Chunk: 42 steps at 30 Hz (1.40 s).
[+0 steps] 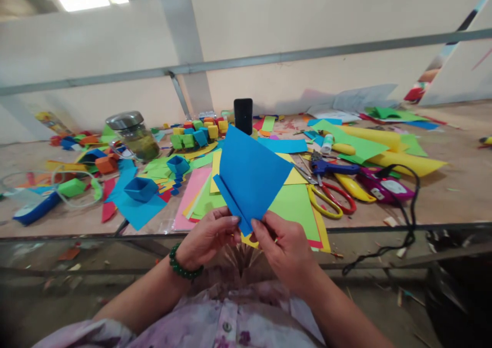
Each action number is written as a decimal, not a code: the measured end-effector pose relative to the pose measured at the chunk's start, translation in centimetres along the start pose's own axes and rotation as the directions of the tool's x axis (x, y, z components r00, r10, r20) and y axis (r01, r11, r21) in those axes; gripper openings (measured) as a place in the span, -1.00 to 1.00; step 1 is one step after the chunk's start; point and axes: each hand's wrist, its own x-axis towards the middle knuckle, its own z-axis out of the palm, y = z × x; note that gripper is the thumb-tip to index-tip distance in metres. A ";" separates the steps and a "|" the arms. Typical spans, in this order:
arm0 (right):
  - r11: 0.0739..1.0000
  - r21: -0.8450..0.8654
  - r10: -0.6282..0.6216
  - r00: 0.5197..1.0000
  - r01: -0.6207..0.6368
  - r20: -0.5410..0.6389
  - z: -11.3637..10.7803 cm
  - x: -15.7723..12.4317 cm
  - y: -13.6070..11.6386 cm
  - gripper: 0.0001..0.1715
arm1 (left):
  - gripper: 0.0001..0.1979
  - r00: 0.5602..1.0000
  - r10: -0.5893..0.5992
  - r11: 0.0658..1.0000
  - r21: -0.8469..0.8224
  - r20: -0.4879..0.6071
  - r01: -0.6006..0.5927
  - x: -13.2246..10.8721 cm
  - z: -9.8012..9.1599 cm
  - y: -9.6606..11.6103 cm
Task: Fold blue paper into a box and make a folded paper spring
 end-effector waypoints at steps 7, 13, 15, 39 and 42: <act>0.996 -0.088 -0.008 0.999 0.005 -0.034 0.3 0.2 0.1 -0.66 | -0.72 0.998 0.032 0.999 0.002 -0.047 -0.032 -0.1 0.7 -0.1; 0.994 -0.081 0.073 0.997 -0.076 -0.041 0.5 0.8 0.1 -0.55 | -0.72 0.983 0.131 0.991 0.051 -0.129 -0.125 -0.1 0.7 0.1; 0.990 -0.067 0.124 0.992 -0.125 -0.010 0.4 0.9 0.1 -0.49 | -0.70 0.974 0.148 0.989 0.032 -0.171 -0.145 0.0 0.6 0.3; 0.867 0.436 0.258 0.966 -0.242 0.023 -0.2 1.9 1.5 -0.63 | -0.73 0.931 0.244 0.959 -0.079 -0.273 -0.274 0.2 -1.0 2.2; 0.904 0.386 0.200 0.980 -0.184 -0.002 -0.3 1.7 1.3 -0.67 | -0.75 0.936 0.224 0.962 -0.095 -0.271 -0.258 0.1 -0.7 2.2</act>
